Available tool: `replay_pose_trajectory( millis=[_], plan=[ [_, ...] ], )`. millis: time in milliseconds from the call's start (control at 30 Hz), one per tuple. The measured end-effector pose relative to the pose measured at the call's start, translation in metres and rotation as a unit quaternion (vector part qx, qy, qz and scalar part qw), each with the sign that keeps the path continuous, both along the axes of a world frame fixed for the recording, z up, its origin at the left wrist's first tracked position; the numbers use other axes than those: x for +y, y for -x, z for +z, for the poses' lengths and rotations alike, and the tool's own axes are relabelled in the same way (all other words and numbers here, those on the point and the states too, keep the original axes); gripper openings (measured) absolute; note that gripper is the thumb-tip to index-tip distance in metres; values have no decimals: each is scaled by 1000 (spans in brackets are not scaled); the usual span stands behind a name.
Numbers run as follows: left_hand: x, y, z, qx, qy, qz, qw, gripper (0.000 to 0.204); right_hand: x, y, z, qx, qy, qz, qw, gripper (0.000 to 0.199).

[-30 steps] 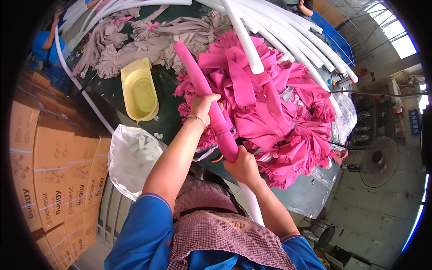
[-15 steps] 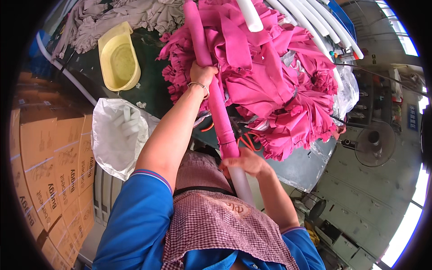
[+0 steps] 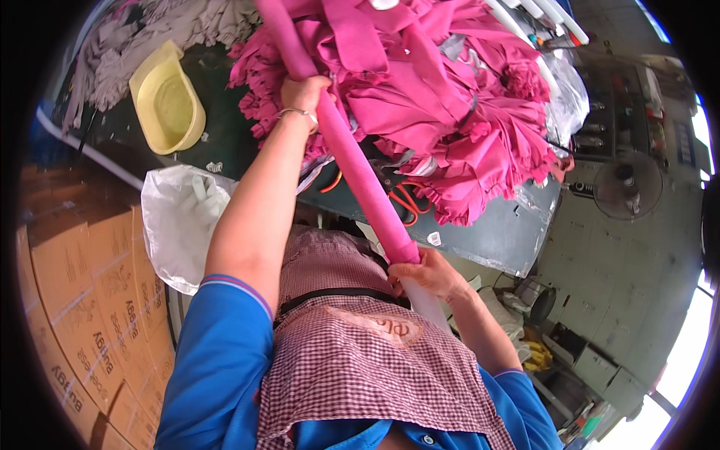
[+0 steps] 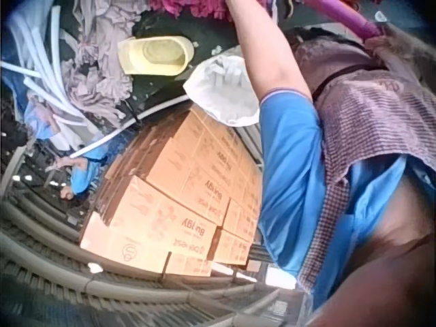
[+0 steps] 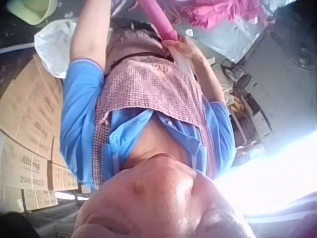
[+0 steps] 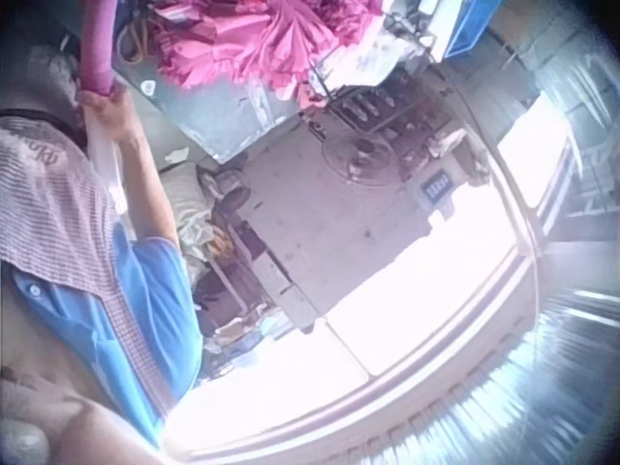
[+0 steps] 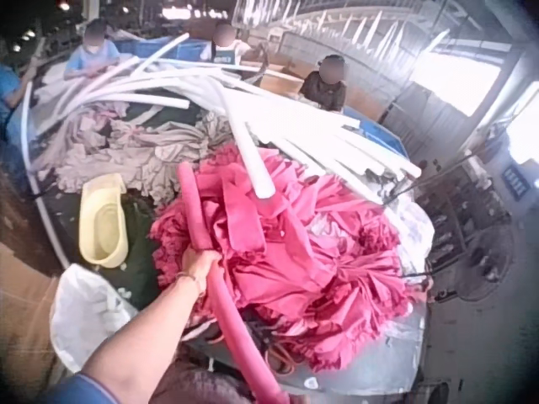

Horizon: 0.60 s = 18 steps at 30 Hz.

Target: The person slides pink fabric strips over white foam poles, ties the fabric at the pole's end with a rubber band, and places the finished mop into a blue crate. The process is repeated with multiple poles and fabric pieces.

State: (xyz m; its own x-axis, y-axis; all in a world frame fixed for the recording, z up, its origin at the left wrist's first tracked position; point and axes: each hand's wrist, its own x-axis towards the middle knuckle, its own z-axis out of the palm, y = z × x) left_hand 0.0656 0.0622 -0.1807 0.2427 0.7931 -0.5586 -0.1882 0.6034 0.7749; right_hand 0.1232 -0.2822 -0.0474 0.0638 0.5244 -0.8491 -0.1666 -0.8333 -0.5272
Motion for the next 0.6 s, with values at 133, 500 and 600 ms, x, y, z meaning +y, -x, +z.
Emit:
replay_pose_trajectory(
  millis=[133, 500, 600],
  plan=[
    [13, 41, 50, -54, -25, -5, 998, 29, -13, -15, -1, -302, -106, 113, 941, 41],
    [-146, 96, 189, 172, -656, -571, 463, 78, 36, 3, -29, -89, -378, 111, 915, 47],
    [-169, 101, 133, 330, -584, -642, 373, 61, 38, -21, -75, -51, -337, 88, 936, 37]
  ],
)
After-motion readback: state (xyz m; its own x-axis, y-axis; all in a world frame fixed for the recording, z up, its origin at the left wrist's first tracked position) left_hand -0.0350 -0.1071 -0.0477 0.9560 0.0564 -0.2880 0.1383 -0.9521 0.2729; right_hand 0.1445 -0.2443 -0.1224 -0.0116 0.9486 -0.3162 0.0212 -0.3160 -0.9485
